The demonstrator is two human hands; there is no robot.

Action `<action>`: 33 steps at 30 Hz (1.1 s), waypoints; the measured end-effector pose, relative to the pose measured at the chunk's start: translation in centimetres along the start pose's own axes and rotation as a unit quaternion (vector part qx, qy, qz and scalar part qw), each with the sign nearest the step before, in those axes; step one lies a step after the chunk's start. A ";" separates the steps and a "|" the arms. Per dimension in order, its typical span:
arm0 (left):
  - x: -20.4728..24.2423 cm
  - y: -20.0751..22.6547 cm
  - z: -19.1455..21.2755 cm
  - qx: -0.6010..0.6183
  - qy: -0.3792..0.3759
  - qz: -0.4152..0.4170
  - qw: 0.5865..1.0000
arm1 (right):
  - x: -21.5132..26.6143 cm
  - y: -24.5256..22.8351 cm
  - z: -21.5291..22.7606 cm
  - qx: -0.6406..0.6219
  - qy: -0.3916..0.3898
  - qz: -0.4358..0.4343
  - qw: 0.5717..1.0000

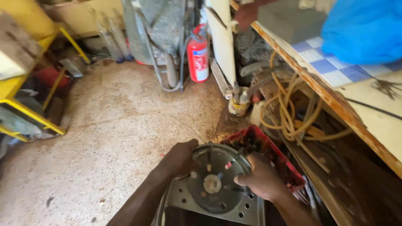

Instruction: The person holds a circular metal component on their lap and inserts a small metal rod into a hole. They then use a flat metal tool to adjust or secure the rod within the component.

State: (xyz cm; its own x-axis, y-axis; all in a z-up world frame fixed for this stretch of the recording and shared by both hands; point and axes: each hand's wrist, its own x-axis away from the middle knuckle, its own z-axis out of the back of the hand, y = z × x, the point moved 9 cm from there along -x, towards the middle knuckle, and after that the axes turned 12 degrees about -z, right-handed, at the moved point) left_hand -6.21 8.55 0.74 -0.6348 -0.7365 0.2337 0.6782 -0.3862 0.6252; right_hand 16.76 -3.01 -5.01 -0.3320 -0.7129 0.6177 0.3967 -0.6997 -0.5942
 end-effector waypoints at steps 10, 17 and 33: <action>8.6 -0.1 0.7 0.296 -0.001 0.106 0.949 | 5.8 -2.7 0.5 -0.200 -0.177 -0.140 0.954; 10.5 -3.2 -4.0 0.616 0.117 0.101 0.773 | 7.5 -1.2 -0.8 -0.252 -0.197 -0.195 0.927; 9.1 11.1 -4.2 0.085 0.319 -0.208 0.921 | 6.9 -0.2 0.9 -0.454 -0.042 -0.083 0.886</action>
State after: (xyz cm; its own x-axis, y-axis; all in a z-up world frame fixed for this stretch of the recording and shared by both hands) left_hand -2.90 -4.76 6.68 -0.4426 -0.7418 -0.5038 0.3226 -0.6559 0.6824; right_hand 15.16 -7.74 -0.23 -0.2419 -0.6175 0.7485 -0.5163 -0.5712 -0.6381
